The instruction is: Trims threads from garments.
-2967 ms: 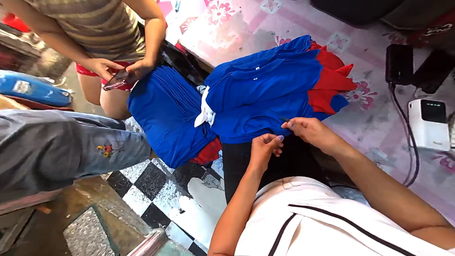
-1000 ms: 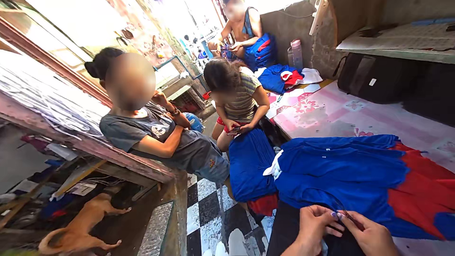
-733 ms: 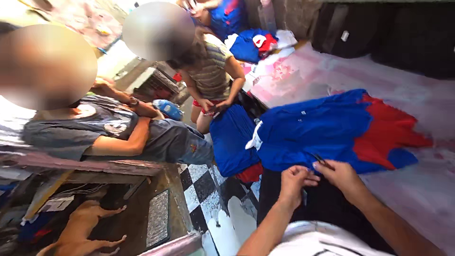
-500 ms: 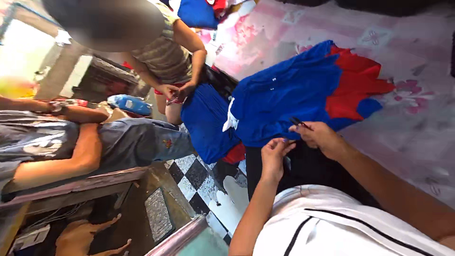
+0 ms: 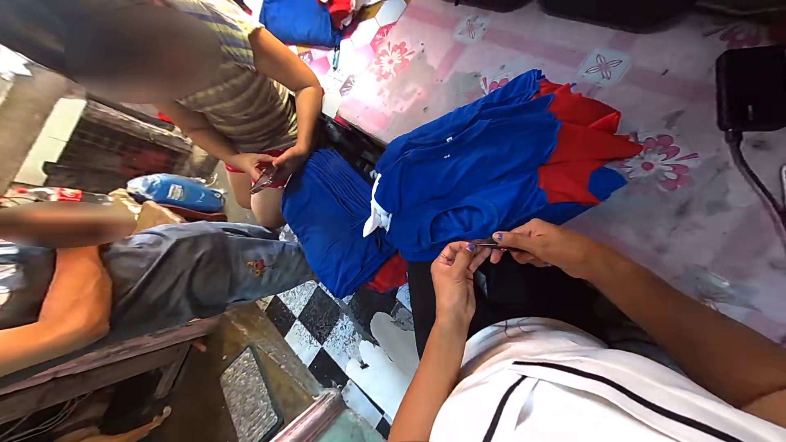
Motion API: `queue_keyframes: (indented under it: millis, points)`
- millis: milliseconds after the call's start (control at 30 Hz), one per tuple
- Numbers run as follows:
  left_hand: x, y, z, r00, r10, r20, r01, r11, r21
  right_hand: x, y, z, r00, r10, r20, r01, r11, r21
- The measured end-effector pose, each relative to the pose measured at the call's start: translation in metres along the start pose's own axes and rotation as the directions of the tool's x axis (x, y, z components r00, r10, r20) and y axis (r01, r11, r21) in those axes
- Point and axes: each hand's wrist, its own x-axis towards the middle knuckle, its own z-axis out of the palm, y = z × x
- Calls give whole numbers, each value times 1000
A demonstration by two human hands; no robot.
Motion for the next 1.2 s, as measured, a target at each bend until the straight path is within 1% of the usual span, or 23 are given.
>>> queue_keyframes:
  millis: [233, 400, 467, 633, 767, 867, 967, 1133, 1167, 1200]
  points:
    - [2, -1, -2, 1000, 12, 18, -12, 1000, -27, 7, 1, 3, 999, -40, -20, 41, 999, 23]
    - [5, 0, -1, 999, 24, 25, -22, 999, -50, 8, 5, 5, 996, -35, -85, 39, 998, 52]
    - [6, 1, -1, 999, 27, 26, -26, 999, -48, 8, 4, 4, 997, -26, -76, 30, 998, 60]
    - [10, 0, -3, 999, 34, 36, -32, 998, -53, 8, -6, 5, 999, -21, -34, 21, 1000, 11]
    - [11, 0, -4, 998, 51, 31, -50, 998, -31, 15, -8, 9, 998, -1, -62, -1, 1000, -30]
    - [13, -2, -7, 998, 57, 38, -57, 998, -19, 19, -4, 11, 996, -1, -84, 1, 1000, -8]
    - [14, -3, -9, 997, 63, 51, -61, 998, -32, 16, -4, 12, 996, -19, -89, 19, 1000, -8]
    - [12, -4, -6, 996, 66, 61, -64, 997, -40, 3, -14, 9, 991, -81, -103, 70, 993, -99]
    - [12, -4, -6, 996, 68, 60, -66, 997, -35, 0, -16, 8, 989, -110, -102, 96, 986, -137]
    - [12, -3, -6, 996, 70, 63, -68, 997, -28, -2, -17, 7, 977, -179, -112, 154, 968, -196]
